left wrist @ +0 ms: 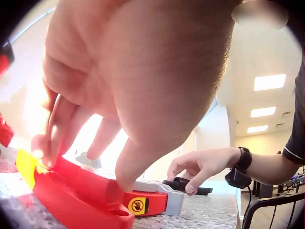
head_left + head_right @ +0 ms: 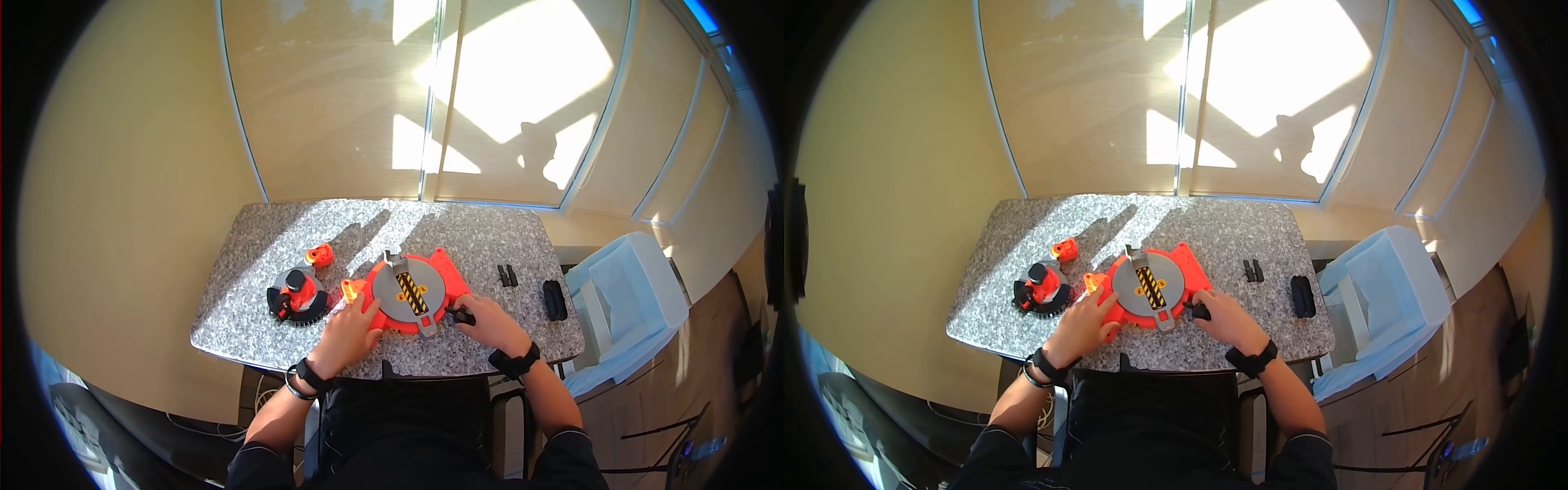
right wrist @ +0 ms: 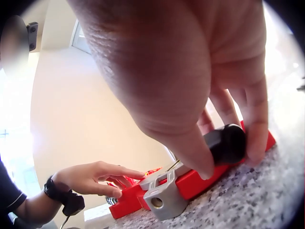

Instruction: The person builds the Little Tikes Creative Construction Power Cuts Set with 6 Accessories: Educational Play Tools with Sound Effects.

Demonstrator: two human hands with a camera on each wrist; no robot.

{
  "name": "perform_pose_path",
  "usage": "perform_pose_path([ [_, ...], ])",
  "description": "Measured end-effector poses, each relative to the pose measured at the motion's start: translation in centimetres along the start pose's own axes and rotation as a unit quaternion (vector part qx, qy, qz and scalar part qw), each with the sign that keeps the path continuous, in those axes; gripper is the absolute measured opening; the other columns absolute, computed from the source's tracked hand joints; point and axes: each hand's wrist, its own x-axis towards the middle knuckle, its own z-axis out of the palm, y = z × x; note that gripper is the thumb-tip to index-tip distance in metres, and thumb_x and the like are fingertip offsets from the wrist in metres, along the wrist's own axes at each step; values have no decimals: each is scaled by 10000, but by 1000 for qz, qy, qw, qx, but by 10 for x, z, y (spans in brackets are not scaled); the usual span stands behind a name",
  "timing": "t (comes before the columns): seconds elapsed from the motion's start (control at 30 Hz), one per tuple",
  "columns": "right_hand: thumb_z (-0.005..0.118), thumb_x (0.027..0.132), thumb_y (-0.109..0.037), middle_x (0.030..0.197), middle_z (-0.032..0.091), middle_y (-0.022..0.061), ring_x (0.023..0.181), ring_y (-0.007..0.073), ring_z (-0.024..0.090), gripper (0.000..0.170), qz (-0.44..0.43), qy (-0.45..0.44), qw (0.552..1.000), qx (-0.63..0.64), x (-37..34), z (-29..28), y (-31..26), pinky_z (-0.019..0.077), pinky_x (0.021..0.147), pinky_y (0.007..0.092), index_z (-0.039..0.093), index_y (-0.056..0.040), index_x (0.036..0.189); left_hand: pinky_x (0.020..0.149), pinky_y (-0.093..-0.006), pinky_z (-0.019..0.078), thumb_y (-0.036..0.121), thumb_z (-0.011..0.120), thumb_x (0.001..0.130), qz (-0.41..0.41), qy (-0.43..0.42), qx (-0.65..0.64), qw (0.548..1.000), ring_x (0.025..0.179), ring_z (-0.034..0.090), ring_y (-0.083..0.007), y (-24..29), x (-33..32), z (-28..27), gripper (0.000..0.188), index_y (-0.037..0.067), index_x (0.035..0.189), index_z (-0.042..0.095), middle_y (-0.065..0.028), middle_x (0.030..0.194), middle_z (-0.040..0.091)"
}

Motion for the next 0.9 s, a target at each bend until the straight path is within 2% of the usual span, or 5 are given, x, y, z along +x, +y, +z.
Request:
perform_pose_path([
  [0.13,812,825,-121,1140,667,193,1073,408,672,403,-1,10,1000,13,-12,-6,-10,554,904,470,600,-58,1162,1133,-501,459,329,793,886,60,27,-11,998,1394,509,-421,-14,5,-11,710,97,1502,528,-255,1542,475],
  [0.33,813,831,-151,1137,670,181,1056,388,688,387,42,-48,998,12,-24,-12,-21,555,912,466,628,-61,1160,1247,-503,324,395,879,800,74,-15,-75,994,1516,350,-433,-42,21,-10,880,109,1538,495,-273,1627,366],
  [0.57,822,828,-185,1069,687,175,1034,363,688,379,34,-85,995,33,-25,-8,-19,556,905,439,660,-50,1144,1229,-480,360,455,912,744,77,-44,-115,989,1505,369,-428,-60,31,-2,978,101,1546,479,-260,1632,369],
  [0.73,816,823,-184,1054,689,167,1035,357,680,384,27,-96,994,44,-25,-7,-18,554,905,435,666,-42,1147,1179,-492,423,581,935,621,56,-2,-107,993,1425,472,-428,-58,30,-2,1106,47,1497,520,-270,1541,478],
  [0.9,814,821,-199,1066,695,165,1022,362,683,389,34,-103,993,46,-23,-5,-16,550,900,442,668,-42,1146,1130,-512,462,633,925,606,35,35,-64,997,1347,535,-436,-47,21,-4,1137,44,1493,525,-245,1445,545],
])
